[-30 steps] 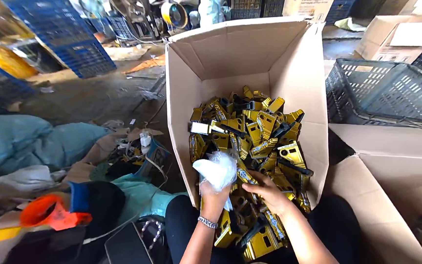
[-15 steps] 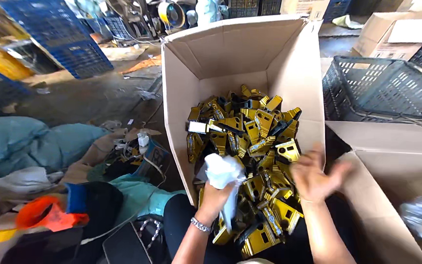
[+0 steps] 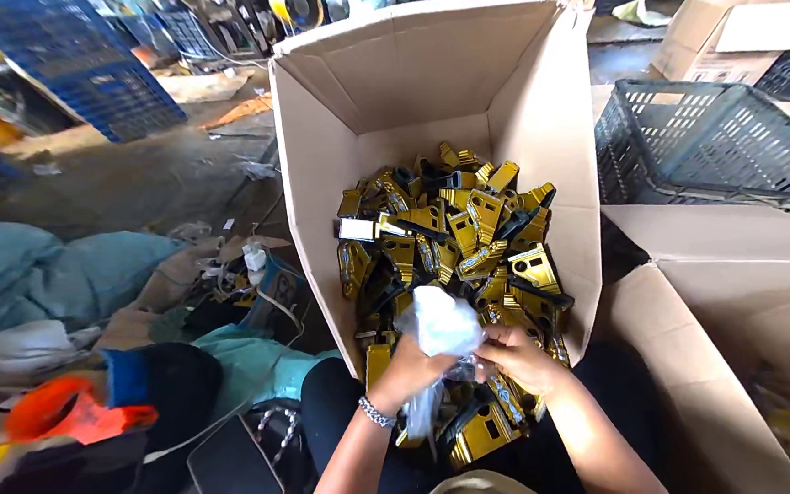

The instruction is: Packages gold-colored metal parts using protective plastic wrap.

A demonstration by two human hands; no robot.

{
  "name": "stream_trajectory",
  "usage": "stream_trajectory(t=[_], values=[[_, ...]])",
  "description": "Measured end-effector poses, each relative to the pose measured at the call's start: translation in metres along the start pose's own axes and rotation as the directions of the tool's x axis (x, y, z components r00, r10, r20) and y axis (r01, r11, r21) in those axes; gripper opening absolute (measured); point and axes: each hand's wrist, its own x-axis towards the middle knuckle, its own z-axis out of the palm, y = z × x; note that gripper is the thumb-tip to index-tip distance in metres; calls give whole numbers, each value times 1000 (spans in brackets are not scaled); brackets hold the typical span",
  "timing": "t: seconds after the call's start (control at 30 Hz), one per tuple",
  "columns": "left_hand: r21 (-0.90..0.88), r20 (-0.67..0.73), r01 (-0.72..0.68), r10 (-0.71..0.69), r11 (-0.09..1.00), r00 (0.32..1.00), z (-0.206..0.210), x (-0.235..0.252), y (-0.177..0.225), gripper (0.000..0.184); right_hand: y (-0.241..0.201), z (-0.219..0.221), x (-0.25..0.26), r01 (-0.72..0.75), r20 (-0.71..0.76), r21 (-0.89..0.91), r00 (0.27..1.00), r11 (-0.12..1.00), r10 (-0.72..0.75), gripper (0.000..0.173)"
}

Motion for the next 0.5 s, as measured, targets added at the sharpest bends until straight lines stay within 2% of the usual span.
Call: stream_trajectory(t=[0.03,0.07,0.1,0.13,0.17,0.2,0.27,0.3,0.33,0.4,0.43,0.47,0.5], values=[[121,-154,-91,109,988,982,-6,7,-10,41,1,-2,1,-6,-41,19,999,1000,7,6],[202,-293,-160,215,966,931,-14,16,-21,43,1,-2,1,-20,-95,44,995,999,24,14],[200,-386,-178,244,964,890,-21,22,-27,44,3,1,2,-36,-161,73,986,997,48,23],[132,-397,-174,213,976,893,-24,22,-24,45,4,6,3,-44,-222,62,973,997,57,29],[8,-311,-140,135,990,941,-21,15,-15,49,5,13,4,-49,-252,-32,967,998,39,31],[-104,-150,-76,60,992,987,-15,3,-5,51,7,22,3,-37,-232,-167,973,985,-3,29],[-182,148,-6,34,983,988,-1,-14,-3,44,11,33,-2,61,-50,-398,995,916,-88,33],[-174,174,-43,73,984,982,-1,-17,-9,40,10,32,-3,97,4,-451,994,887,-107,37],[-148,120,-100,119,984,986,-6,-17,-16,37,5,27,-4,91,-2,-465,995,880,-104,38],[-56,-99,-164,158,985,982,-21,-13,-30,42,-11,4,-3,8,-168,-517,980,856,-111,37],[-22,-211,-158,150,987,966,-26,-11,-34,46,-17,-12,0,-49,-255,-607,958,793,-135,35],[-11,-300,-139,129,990,945,-30,-9,-36,47,-22,-28,5,-122,-282,-742,949,659,-142,29],[-39,-354,-119,98,992,930,-33,-7,-34,48,-28,-41,11,-188,-244,-867,968,461,-64,19]])
